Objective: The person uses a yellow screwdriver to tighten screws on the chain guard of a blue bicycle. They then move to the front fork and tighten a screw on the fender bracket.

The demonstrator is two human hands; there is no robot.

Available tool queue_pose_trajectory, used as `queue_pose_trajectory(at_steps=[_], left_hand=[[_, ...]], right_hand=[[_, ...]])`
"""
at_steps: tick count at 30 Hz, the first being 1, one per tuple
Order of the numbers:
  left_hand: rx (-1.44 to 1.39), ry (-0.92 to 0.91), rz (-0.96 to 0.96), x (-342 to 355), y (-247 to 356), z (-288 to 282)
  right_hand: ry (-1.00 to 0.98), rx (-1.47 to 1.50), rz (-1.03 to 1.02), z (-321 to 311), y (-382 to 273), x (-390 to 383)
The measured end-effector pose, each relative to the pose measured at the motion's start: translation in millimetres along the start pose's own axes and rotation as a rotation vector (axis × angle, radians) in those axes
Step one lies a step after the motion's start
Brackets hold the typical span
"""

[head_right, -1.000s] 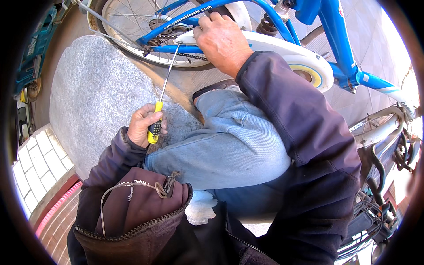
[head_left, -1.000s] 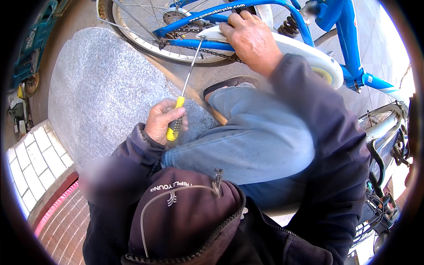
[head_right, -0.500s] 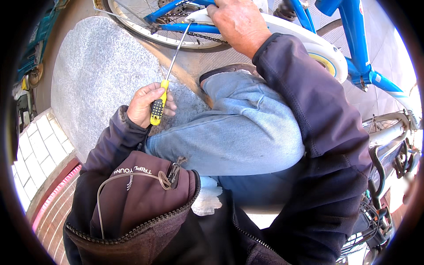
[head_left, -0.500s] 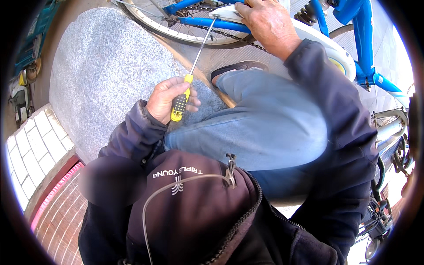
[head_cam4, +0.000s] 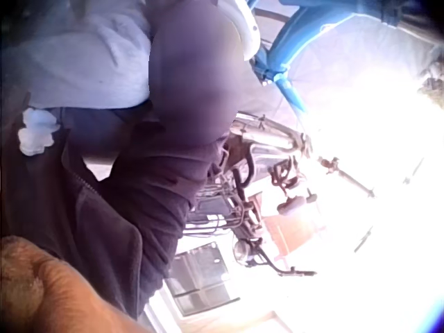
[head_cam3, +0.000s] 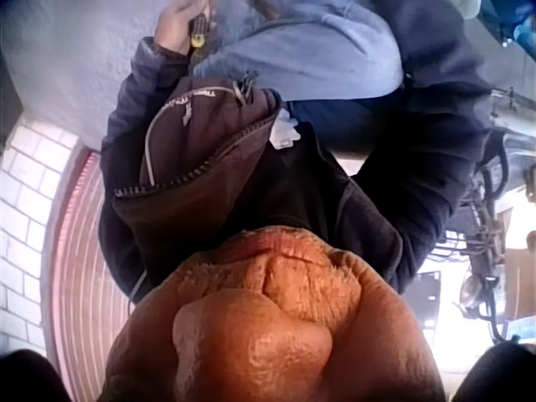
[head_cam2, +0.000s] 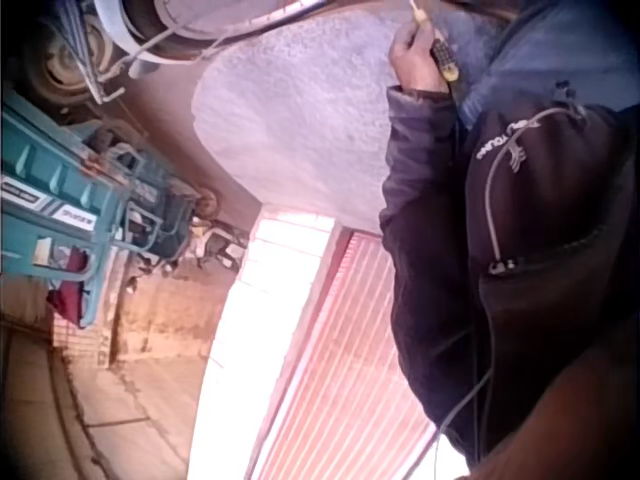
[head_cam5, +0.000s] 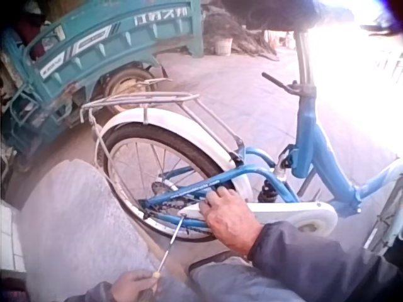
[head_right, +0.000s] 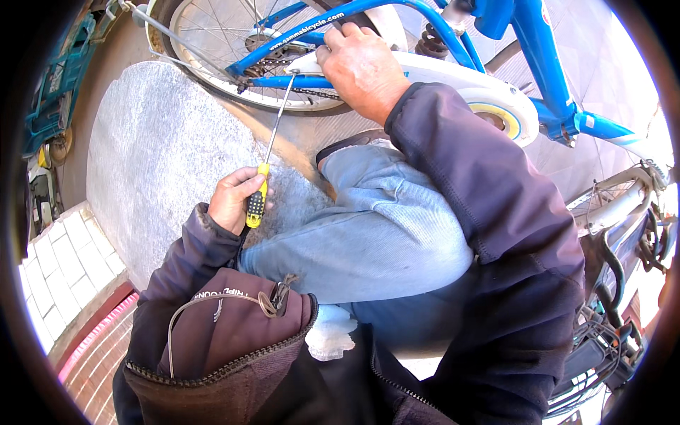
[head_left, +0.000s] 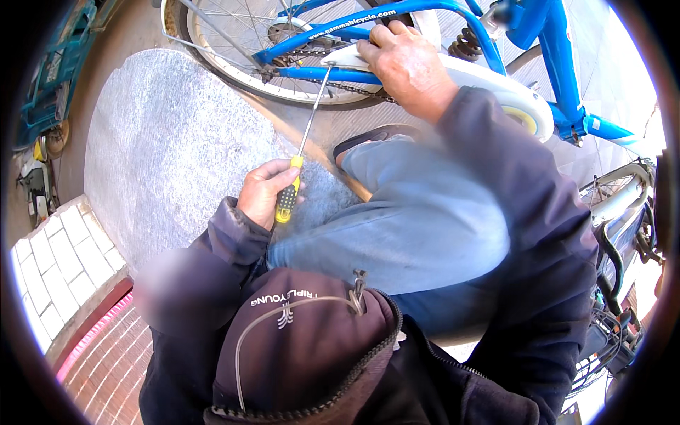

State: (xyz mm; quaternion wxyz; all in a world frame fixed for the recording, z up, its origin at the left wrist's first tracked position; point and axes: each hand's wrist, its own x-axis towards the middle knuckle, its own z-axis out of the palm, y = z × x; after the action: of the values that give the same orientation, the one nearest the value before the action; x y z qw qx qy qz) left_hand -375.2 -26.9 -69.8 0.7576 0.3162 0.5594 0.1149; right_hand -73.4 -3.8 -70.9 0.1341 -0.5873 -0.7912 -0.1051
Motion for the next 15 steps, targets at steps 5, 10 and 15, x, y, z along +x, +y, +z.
queue_pose_trajectory(at_steps=[5, 10, 15], left_hand=[[0.026, 0.013, 0.032, 0.2, -2.0, 0.2], [0.019, -0.046, 0.039, 0.9, -2.6, -3.1], [-0.020, -0.115, 0.036, 2.0, -3.7, -6.2]], right_hand=[[-0.029, 0.007, 0.038, -0.3, -2.5, -0.4], [-0.010, -0.002, 0.029, 1.7, -1.5, -0.8], [0.001, 0.008, 0.022, -1.0, -2.1, 0.5]])
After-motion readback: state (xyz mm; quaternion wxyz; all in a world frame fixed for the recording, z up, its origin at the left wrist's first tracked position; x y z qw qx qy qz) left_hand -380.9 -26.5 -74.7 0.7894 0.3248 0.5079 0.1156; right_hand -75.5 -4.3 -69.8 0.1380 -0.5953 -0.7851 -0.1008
